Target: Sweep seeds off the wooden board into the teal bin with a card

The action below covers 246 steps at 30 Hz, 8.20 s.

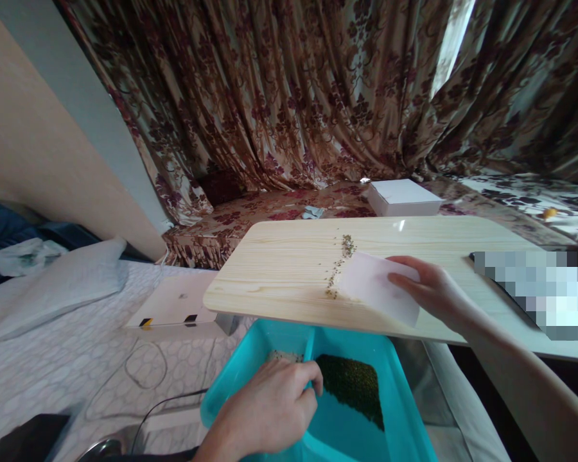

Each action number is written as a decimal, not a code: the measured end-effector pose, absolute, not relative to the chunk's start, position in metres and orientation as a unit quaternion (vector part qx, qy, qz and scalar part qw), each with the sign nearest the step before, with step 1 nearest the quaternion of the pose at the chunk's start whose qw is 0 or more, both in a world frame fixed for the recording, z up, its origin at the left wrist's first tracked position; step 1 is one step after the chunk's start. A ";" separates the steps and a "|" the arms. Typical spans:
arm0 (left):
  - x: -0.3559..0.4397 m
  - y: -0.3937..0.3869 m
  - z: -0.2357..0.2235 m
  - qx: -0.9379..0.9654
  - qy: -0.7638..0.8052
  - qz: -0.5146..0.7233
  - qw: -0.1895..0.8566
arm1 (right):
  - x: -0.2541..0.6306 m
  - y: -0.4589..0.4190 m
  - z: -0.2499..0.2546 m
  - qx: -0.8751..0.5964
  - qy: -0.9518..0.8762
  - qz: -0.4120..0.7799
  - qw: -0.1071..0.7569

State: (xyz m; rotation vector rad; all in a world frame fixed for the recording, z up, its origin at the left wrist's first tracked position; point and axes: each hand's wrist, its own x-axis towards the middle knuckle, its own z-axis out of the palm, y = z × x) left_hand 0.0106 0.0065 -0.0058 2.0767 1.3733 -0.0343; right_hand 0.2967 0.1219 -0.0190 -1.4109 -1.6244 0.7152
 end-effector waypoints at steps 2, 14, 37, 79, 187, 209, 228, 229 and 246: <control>0.010 0.006 -0.006 0.790 0.521 -0.014 0.322 | 0.293 0.123 -0.019 -0.561 -0.651 0.288 0.422; 0.008 0.007 -0.006 0.792 0.520 -0.001 0.320 | 0.294 0.119 -0.018 -0.549 -0.661 0.305 0.410; -0.002 0.005 -0.002 0.775 0.541 0.003 0.326 | 0.284 0.112 -0.009 -0.513 -0.698 0.319 0.385; 0.009 0.004 -0.005 0.789 0.524 -0.008 0.320 | 0.314 0.124 -0.018 -0.580 -0.655 0.201 0.440; 0.079 0.019 0.009 0.889 0.394 -0.121 0.200 | 0.258 0.114 -0.018 -0.481 -0.717 0.372 0.342; 0.011 0.003 -0.003 0.784 0.546 -0.001 0.296 | 0.265 0.125 -0.023 -0.500 -0.768 0.075 0.392; 0.007 0.002 0.001 0.777 0.553 -0.007 0.301 | 0.258 0.098 -0.011 -0.482 -0.794 0.078 0.363; 0.007 0.002 0.001 0.777 0.552 -0.007 0.302 | 0.257 0.097 -0.011 -0.479 -0.796 0.084 0.360; 0.002 0.004 0.006 0.776 0.552 -0.005 0.305 | 0.260 0.085 -0.009 -0.465 -0.801 0.132 0.352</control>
